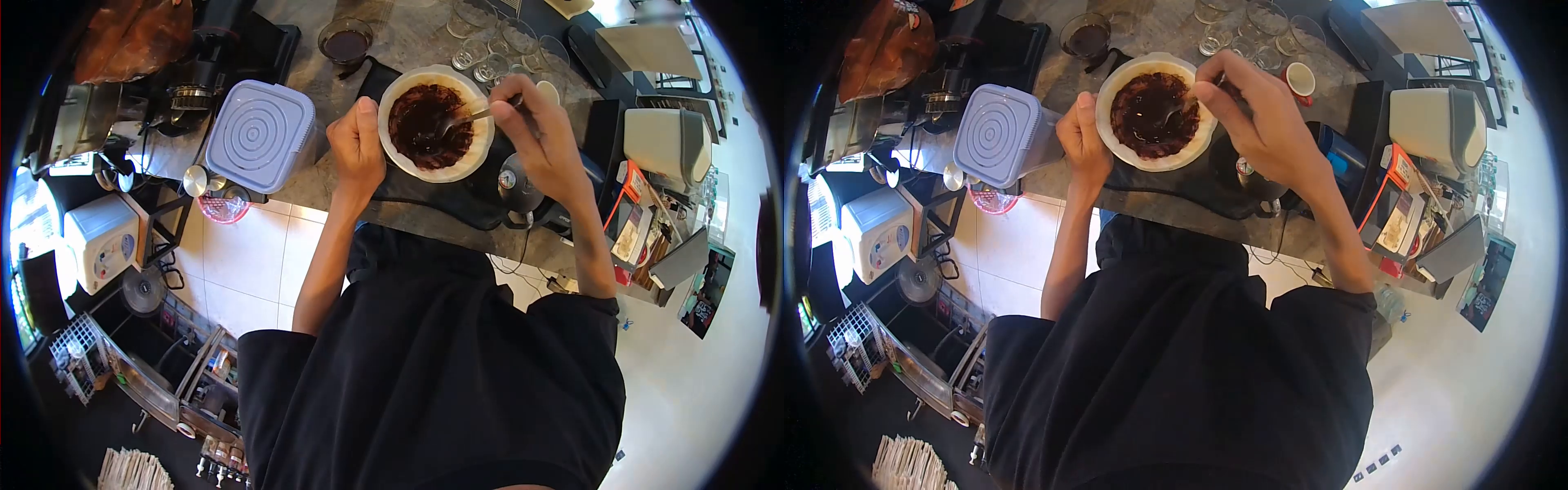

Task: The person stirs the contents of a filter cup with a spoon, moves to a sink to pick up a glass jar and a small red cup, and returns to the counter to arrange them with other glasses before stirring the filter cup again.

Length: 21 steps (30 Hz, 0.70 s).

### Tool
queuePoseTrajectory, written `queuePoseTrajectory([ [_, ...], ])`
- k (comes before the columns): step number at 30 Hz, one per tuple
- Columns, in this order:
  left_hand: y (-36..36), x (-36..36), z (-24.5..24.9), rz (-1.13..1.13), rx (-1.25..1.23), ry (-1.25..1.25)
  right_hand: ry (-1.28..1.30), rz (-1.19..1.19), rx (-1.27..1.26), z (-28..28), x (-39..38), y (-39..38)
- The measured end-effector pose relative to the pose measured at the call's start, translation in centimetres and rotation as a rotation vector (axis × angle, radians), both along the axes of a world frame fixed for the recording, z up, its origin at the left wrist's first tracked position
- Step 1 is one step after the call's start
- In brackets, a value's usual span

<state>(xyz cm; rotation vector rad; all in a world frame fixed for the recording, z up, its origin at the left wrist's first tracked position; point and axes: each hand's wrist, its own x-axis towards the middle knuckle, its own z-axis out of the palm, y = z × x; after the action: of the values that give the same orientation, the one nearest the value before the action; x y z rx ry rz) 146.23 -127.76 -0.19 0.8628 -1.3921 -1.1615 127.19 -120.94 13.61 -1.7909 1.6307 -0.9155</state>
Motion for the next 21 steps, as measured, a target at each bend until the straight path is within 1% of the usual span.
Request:
queuePoseTrajectory([
  [1,0.0,0.0,0.0,-0.003,0.002,-0.001,0.000,-0.011,-0.031,0.4,-0.1,0.1],
  [5,0.0,0.0,0.1,0.009,-0.025,-0.008,-0.025,-0.049,-0.026,1.8,-0.7,0.7],
  [7,0.0,0.0,0.1,0.010,-0.018,-0.014,-0.013,-0.069,0.070,2.7,-0.7,1.2],
  [8,0.0,0.0,0.1,0.013,-0.024,-0.004,-0.015,-0.070,0.071,2.6,-0.5,1.4],
  [10,0.0,0.1,0.0,0.013,-0.030,0.004,-0.047,-0.044,-0.005,2.4,0.2,1.6],
  [12,0.0,0.6,-0.1,-0.042,-0.022,-0.068,-0.046,-0.056,0.017,2.0,0.7,1.7],
  [14,0.1,0.5,0.0,-0.037,-0.023,-0.066,-0.045,-0.068,0.038,1.5,1.2,1.7],
  [17,-0.1,0.6,-0.2,-0.040,-0.025,-0.066,-0.039,-0.084,0.005,0.0,1.4,1.3],
  [19,-0.1,0.5,0.0,-0.051,-0.025,-0.072,-0.037,-0.018,-0.124,-1.1,1.4,1.0],
  [21,0.0,0.1,0.4,-0.002,-0.026,-0.011,-0.033,-0.033,-0.110,-0.6,1.2,1.1],
])
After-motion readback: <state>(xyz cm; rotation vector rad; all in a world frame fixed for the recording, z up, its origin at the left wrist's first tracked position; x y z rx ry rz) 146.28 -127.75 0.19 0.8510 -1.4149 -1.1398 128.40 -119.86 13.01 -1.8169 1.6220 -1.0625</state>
